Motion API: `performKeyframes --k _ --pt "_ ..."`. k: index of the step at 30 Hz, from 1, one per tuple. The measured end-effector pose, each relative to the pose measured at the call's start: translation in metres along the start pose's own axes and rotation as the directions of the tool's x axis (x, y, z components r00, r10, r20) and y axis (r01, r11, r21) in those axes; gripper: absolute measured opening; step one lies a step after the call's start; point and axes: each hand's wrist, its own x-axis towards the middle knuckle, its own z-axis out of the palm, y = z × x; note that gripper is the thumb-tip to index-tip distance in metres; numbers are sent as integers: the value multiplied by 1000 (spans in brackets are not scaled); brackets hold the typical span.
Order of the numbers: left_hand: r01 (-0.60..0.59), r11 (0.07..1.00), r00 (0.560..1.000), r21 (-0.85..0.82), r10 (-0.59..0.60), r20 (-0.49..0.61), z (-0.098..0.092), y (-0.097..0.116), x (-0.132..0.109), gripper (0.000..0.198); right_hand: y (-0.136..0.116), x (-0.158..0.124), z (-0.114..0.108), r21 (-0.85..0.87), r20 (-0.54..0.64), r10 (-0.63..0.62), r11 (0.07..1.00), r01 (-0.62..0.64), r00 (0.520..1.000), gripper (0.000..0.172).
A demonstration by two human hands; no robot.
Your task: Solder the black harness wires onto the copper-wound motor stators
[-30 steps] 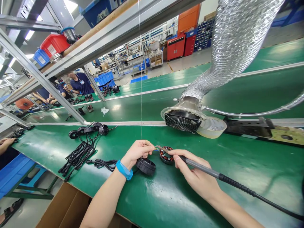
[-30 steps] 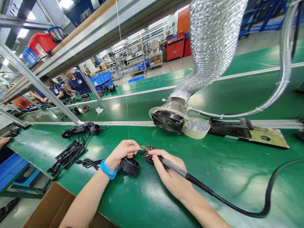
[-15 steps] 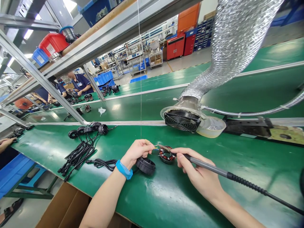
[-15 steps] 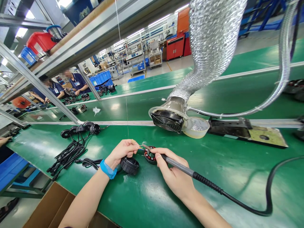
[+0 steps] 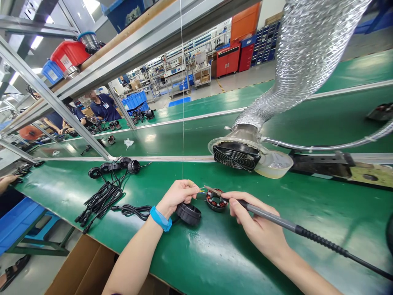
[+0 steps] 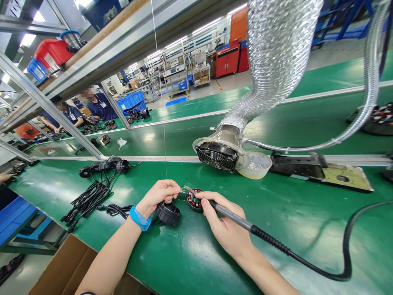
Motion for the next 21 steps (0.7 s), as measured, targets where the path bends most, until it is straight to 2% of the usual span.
performKeyframes --k 7,10,15,21 --pt "-11 1000 1000 -19 11 23 -2 -2 2 37 -3 11 7 -33 3 -38 999 38 999 22" --pt "-16 1000 1000 -6 16 18 -2 -3 2 38 -3 18 12 -71 2 -105 992 105 994 20" --pt "-31 998 999 58 31 10 2 2 -3 35 2 28 20 -106 115 -255 958 267 960 22" --pt "-100 965 994 241 105 -6 7 10 -11 26 9 30 30 -88 205 -301 942 324 931 31"
